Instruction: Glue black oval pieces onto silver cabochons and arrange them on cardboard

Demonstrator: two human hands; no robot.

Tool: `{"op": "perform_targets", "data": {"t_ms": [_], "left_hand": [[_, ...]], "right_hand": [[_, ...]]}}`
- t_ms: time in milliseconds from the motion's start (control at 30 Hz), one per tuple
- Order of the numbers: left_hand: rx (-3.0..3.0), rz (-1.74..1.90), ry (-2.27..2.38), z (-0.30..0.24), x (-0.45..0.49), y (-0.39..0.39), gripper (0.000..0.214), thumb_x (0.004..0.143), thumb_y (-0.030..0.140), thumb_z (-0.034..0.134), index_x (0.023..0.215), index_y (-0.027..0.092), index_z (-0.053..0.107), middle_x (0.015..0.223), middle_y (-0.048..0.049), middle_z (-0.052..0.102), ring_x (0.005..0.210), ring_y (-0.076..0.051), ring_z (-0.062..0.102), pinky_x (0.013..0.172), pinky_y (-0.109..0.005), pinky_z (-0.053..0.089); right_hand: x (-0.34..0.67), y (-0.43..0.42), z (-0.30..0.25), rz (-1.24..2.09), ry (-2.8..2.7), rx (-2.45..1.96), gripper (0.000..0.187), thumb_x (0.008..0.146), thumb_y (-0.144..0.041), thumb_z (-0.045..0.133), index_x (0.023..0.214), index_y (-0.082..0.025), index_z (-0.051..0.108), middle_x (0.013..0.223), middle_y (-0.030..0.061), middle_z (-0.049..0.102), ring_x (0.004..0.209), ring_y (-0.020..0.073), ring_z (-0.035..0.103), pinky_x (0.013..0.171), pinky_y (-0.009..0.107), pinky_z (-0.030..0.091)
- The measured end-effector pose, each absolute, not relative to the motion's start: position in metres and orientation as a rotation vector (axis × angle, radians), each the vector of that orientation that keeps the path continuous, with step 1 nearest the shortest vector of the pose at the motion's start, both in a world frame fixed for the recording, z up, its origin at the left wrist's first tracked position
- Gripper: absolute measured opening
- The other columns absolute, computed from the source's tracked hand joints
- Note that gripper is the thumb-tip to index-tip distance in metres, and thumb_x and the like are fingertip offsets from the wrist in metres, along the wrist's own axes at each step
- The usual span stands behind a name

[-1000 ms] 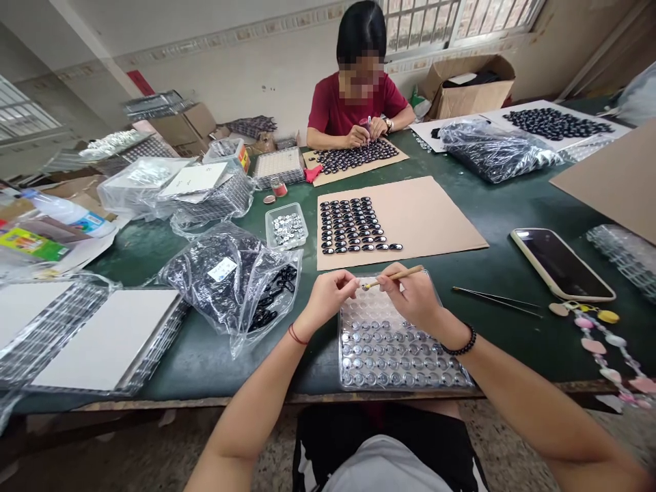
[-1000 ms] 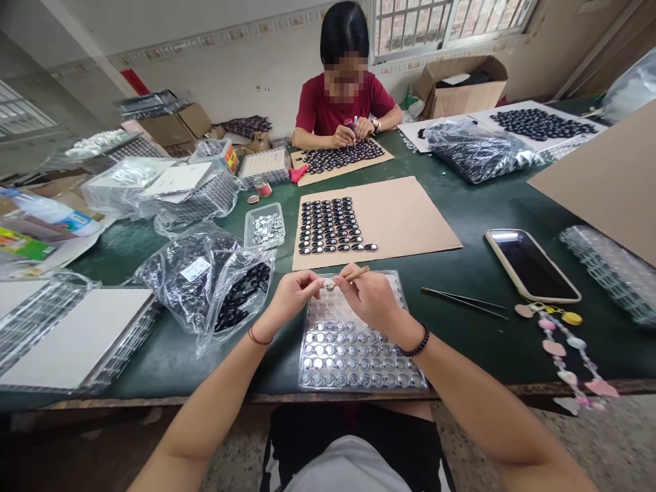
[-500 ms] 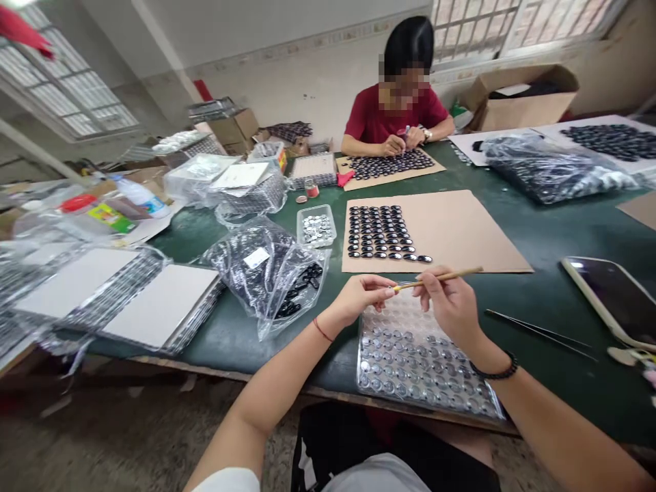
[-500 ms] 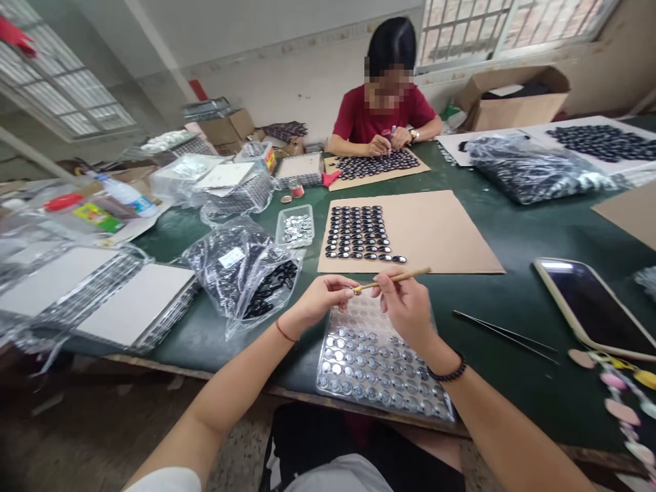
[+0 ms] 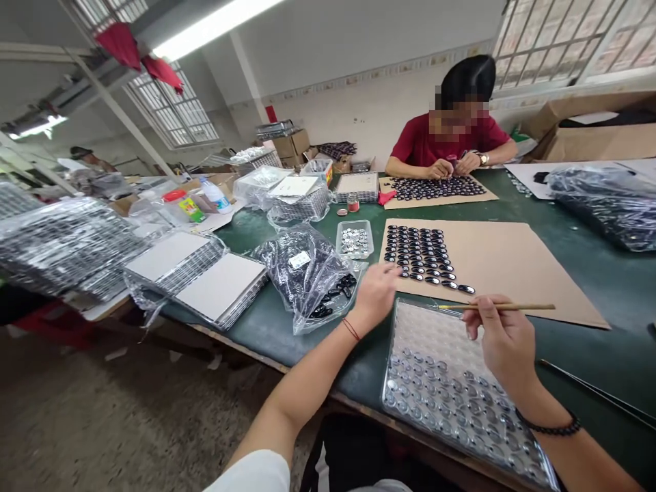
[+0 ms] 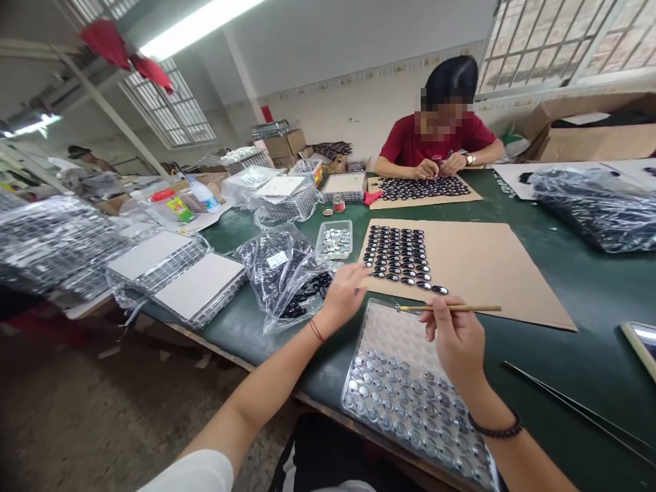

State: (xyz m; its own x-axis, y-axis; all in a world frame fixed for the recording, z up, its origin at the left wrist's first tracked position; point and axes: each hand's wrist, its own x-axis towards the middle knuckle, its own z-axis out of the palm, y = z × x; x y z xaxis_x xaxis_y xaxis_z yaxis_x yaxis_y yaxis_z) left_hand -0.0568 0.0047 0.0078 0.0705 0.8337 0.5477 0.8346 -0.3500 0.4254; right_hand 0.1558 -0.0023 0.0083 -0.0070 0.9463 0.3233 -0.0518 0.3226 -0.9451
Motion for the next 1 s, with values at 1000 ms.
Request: {"op": "perform_targets", "data": {"t_ms": [1000], "left_hand": [[-1.867, -2.066, -2.987, 0.015, -0.089, -0.019, 0.014, 0.08, 0.029, 0.042, 0.078, 0.016, 0.047, 0.058, 0.0041, 0.041, 0.037, -0.004, 0.03, 0.036, -0.016, 0.023]], "right_hand": [[0.154, 0.001, 0.005, 0.877, -1.441, -0.907, 0.029, 0.084, -0.041, 0.047, 0.071, -0.016, 0.052, 0.051, -0.0018, 0.052, 0.036, 0.0073, 0.042, 0.036, 0.019, 0.034]]}}
